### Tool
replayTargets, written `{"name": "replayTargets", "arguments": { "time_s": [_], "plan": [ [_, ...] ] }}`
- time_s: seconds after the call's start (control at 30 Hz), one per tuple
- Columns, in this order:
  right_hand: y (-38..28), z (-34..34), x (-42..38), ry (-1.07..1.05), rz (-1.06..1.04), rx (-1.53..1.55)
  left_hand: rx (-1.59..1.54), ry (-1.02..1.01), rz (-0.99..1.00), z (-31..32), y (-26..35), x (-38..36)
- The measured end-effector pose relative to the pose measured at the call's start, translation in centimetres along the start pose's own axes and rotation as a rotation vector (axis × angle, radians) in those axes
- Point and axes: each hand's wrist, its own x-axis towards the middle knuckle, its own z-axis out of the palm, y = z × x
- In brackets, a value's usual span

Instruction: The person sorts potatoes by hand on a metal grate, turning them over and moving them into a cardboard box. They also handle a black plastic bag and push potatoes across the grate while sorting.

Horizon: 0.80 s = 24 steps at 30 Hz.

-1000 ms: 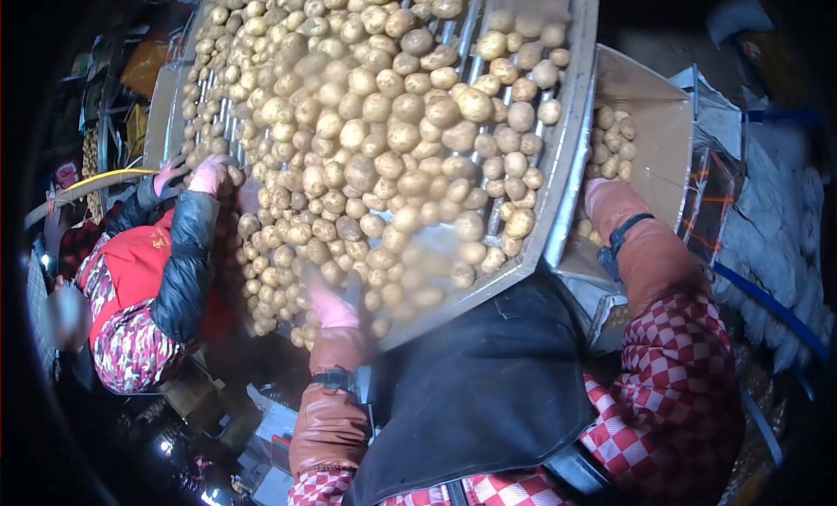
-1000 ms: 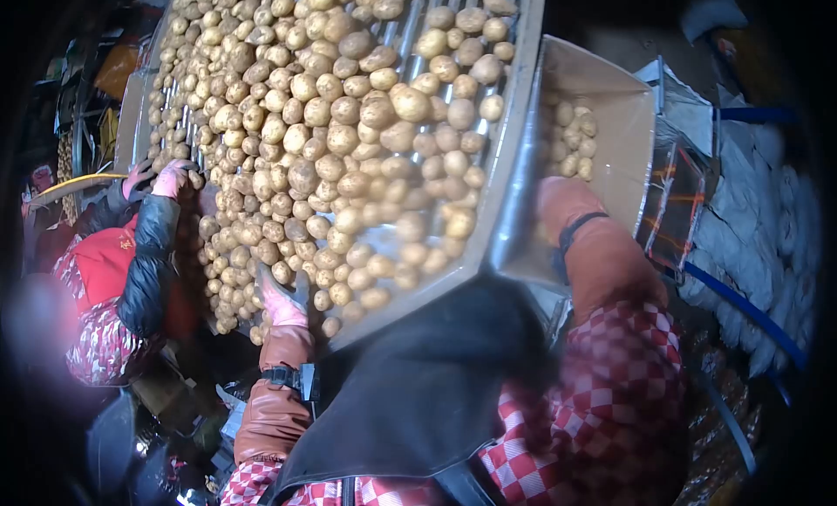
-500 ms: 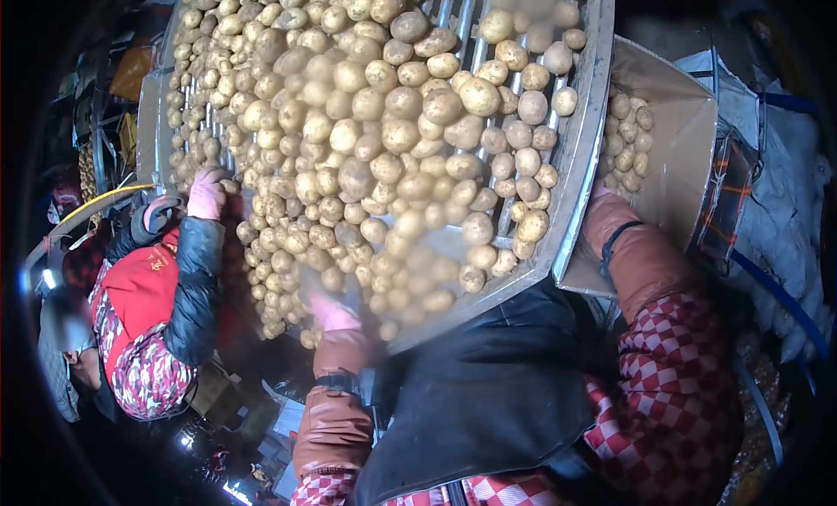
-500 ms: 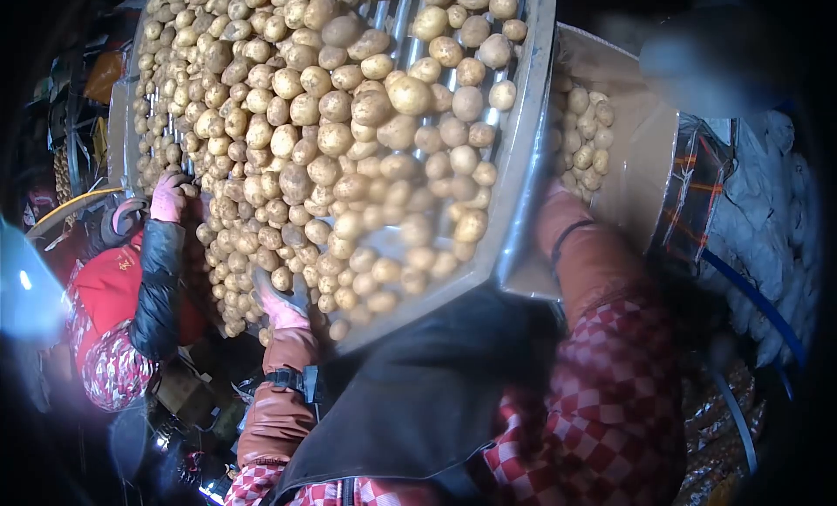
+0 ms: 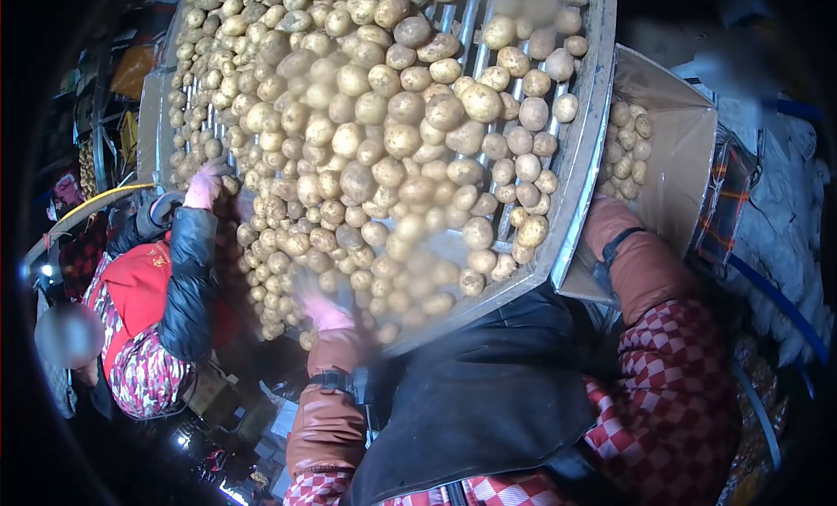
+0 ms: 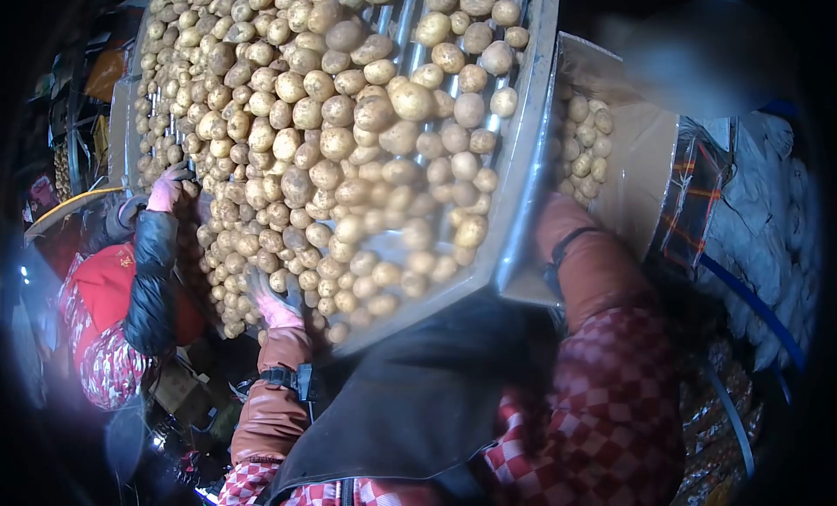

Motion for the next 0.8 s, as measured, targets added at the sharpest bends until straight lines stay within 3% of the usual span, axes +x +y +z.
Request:
{"name": "replayTargets", "arguments": {
  "time_s": [0.27, 0.3, 0.37, 0.47, 0.67, 0.8],
  "plan": [
    [6.7, -6.7, -2.9, -0.368, 0.019, 1.13, 0.029, 0.021, 0.075, -0.5, 0.3, 0.1],
    [4.7, -8.3, -7.4, -0.378, -0.046, 1.126, 0.053, 0.012, 0.076, -0.6, 0.4, 0.1],
    [4.7, -9.0, -9.5, -0.469, -0.508, 0.878, 0.044, 0.042, 0.138, -0.4, -0.3, -0.3],
    [1.4, -9.0, -16.4, -0.352, -0.37, 1.313, 0.084, 0.019, 0.085, -0.4, -0.2, -0.4],
    [1.0, -9.0, -19.6, -0.299, -0.342, 1.32, 0.041, 0.035, 0.036, -0.7, 0.5, -0.4],
    [0.3, -8.0, -22.4, -0.304, -0.338, 1.498, 0.017, -0.003, -0.051, -1.3, 1.1, -0.5]
  ]
}}
